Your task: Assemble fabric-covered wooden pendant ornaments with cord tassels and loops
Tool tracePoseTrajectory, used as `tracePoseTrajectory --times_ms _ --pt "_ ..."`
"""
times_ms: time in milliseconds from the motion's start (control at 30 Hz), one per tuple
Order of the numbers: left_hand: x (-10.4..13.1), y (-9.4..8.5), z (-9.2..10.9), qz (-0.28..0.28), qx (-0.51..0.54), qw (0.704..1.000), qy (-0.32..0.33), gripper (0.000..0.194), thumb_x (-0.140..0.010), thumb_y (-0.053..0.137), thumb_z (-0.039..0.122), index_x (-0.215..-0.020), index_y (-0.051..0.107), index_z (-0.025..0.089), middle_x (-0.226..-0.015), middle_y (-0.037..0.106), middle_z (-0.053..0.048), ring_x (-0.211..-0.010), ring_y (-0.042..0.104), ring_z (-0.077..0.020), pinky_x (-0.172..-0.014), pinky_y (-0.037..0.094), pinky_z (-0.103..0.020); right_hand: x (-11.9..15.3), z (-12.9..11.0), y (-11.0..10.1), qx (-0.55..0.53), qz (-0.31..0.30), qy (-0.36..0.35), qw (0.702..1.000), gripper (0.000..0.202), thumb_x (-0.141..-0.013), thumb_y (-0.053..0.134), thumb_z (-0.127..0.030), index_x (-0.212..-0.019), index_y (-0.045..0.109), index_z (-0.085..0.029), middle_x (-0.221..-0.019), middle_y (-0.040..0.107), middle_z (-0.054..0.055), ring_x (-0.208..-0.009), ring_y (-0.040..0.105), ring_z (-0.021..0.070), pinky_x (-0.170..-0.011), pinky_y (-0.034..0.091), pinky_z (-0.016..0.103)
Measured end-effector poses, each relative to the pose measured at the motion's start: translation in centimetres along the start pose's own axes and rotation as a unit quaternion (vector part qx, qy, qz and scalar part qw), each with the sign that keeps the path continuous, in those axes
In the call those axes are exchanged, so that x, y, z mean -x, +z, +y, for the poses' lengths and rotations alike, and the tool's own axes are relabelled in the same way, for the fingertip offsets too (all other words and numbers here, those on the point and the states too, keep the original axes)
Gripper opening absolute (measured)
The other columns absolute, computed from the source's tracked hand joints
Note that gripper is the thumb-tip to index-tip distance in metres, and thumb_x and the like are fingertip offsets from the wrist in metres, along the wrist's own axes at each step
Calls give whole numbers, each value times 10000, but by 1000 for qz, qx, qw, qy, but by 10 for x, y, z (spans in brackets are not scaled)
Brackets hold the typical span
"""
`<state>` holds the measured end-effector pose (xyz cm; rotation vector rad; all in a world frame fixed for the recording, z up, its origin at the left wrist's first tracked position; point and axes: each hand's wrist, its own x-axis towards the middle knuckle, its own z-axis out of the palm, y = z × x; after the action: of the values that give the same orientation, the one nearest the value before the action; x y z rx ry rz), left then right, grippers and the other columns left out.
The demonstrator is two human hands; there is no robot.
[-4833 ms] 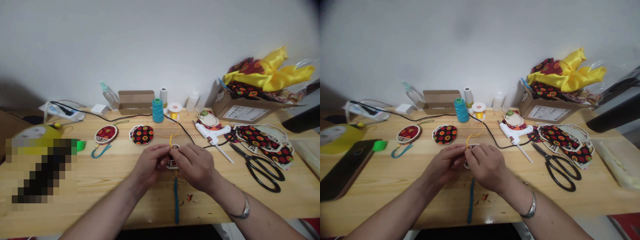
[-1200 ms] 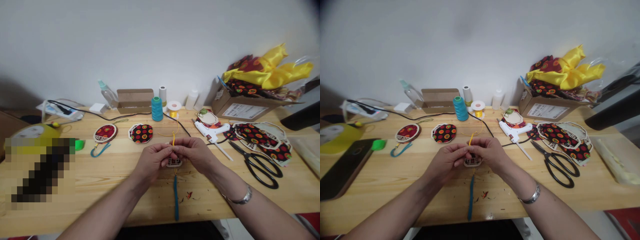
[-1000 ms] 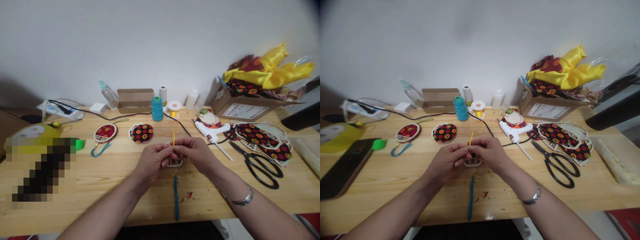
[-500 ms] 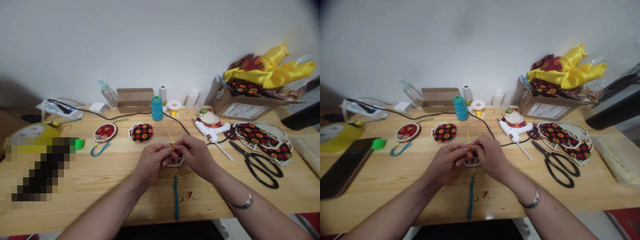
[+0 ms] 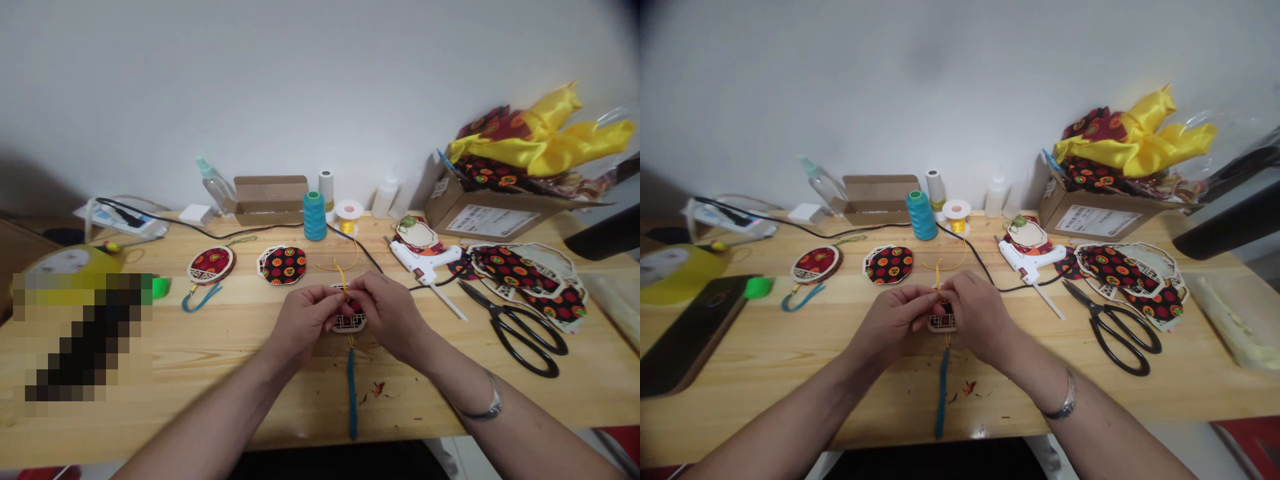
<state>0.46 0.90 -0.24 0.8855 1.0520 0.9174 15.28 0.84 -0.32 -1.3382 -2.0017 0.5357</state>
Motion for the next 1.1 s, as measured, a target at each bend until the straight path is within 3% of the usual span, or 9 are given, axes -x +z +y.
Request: tracePoseTrajectory --times_ms 200,300,400,567,833,1100 --pt "1 -1 1 -3 -19 1000 10 138 -724 631 218 -664 685 106 -580 649 -19 -414 377 -21 -437 277 -166 -3 3 2 -212 -60 104 970 211 -863 466 -214 -713 610 -179 -634 608 -16 -576 508 93 -556 389 212" --pt "1 -3 1 -8 -20 1000 10 143 -732 628 229 -683 686 108 -592 650 -20 -420 382 -22 -428 263 -163 -4 4 3 -269 -73 134 951 277 -869 461 -293 -673 613 -170 -575 572 -19 -525 464 84 -493 361 203" --pt "1 -3 0 -12 -18 1000 14 143 -730 631 225 -674 685 105 -597 650 -22 -421 375 -18 -433 266 -163 -5 2 2 -286 -65 155 943 160 -804 547 -232 -704 652 -165 -610 612 -12 -559 503 91 -516 389 202" --pt "1 -1 2 -8 -18 1000 5 148 -727 629 222 -651 675 104 -582 644 -16 -412 365 -16 -424 248 -162 -6 0 -1 -265 -34 169 949 91 -740 592 -151 -704 674 -163 -607 635 -12 -557 535 101 -523 408 208" --pt "1 -1 1 -2 -25 1000 10 146 -727 629 225 -646 668 109 -583 654 -14 -400 367 -17 -449 283 -173 -3 1 -2 -148 -10 94 985 150 -773 549 -108 -698 655 -183 -619 632 -25 -569 530 92 -561 398 208" --pt "1 0 1 8 -6 1000 -6 140 -717 652 247 -713 695 114 -616 686 -34 -395 379 -18 -446 292 -174 -3 -1 -3 -69 -8 68 995 157 -802 508 -110 -682 590 -170 -648 610 -8 -622 536 107 -594 385 220"
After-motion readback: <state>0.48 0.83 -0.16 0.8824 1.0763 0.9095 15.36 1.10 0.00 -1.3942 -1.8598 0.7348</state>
